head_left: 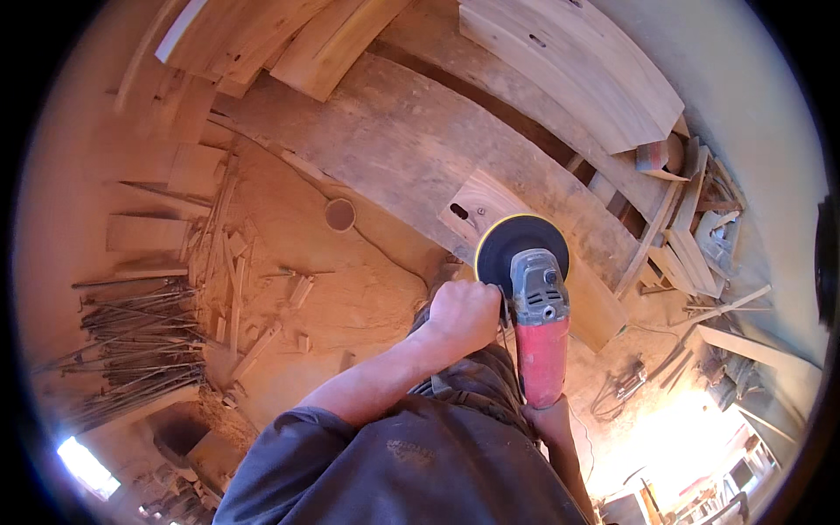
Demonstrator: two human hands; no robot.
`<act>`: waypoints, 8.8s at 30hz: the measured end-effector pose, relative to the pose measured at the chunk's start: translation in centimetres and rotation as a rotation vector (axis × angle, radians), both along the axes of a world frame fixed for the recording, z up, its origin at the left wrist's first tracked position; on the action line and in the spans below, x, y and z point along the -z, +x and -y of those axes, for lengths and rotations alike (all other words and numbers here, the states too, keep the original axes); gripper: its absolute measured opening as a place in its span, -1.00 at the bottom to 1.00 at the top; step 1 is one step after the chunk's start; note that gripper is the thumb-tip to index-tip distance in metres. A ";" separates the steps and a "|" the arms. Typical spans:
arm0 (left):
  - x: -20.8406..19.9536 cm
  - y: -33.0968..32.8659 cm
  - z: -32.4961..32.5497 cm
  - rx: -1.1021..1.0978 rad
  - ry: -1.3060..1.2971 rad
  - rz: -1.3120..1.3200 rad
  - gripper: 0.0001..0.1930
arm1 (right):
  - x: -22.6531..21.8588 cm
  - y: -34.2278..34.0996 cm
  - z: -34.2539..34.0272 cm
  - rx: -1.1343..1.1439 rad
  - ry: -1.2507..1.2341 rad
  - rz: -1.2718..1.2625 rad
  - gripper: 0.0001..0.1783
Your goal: The person sands several wooden furniture components using a handheld power sander, turning the pieces over and moving them to a stack when finished.
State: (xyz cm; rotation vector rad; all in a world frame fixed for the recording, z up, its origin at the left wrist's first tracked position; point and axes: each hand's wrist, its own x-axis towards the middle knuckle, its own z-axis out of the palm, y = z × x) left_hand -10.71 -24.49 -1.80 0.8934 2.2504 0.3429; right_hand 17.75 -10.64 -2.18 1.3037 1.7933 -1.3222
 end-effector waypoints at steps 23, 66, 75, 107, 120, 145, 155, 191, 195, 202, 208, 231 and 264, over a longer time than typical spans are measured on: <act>-0.5 9.1 -4.6 0.142 -0.197 -0.098 -0.74 | -1.1 8.9 2.4 0.105 0.016 -0.018 -0.56; -0.4 21.9 -12.8 0.408 -0.237 -0.119 -0.73 | -1.4 21.6 1.5 0.421 0.002 -0.074 -0.50; -0.1 14.0 -12.6 0.263 -0.323 -0.286 -0.67 | -2.0 14.1 -2.5 0.275 0.021 -0.158 -0.47; -1.1 -5.3 -3.0 -0.097 -0.207 -0.220 -0.71 | 0.1 -7.0 0.2 0.063 0.085 -0.236 -0.66; 0.1 -5.9 -1.9 -0.010 -0.067 -0.085 -0.79 | 0.2 -6.1 2.4 0.095 0.110 -0.218 -0.80; -0.3 -5.3 2.5 -0.056 -0.166 -0.131 -0.71 | -0.2 -6.5 4.0 -0.020 0.026 -0.109 -0.58; -0.6 6.7 -3.2 0.075 -0.098 -0.060 -0.73 | -0.4 6.8 1.2 0.099 0.046 -0.051 -0.61; -4.1 -6.5 17.4 -0.409 -0.259 -0.221 -0.81 | -2.2 -17.0 5.4 -0.583 -0.190 -0.223 -0.32; -4.6 -2.5 21.3 -0.496 -0.382 -0.178 -0.77 | -0.5 -15.7 4.3 -0.504 -0.129 -0.401 -0.22; -4.3 7.6 26.3 -0.744 -0.467 -0.140 -0.81 | 4.8 -11.9 -5.3 -0.536 0.875 -0.442 0.19; -7.8 13.4 20.9 -1.210 -0.320 0.194 -0.94 | 6.3 -12.5 -11.0 -0.733 0.668 -0.379 0.31; -5.3 13.8 13.3 -1.087 -0.270 0.133 -0.92 | 6.3 -21.2 -17.9 -0.931 0.853 -0.611 0.21; -9.5 -0.4 -2.0 -0.070 -0.351 -0.288 -0.75 | 7.0 -6.4 -6.5 -0.390 -0.200 -0.600 -0.38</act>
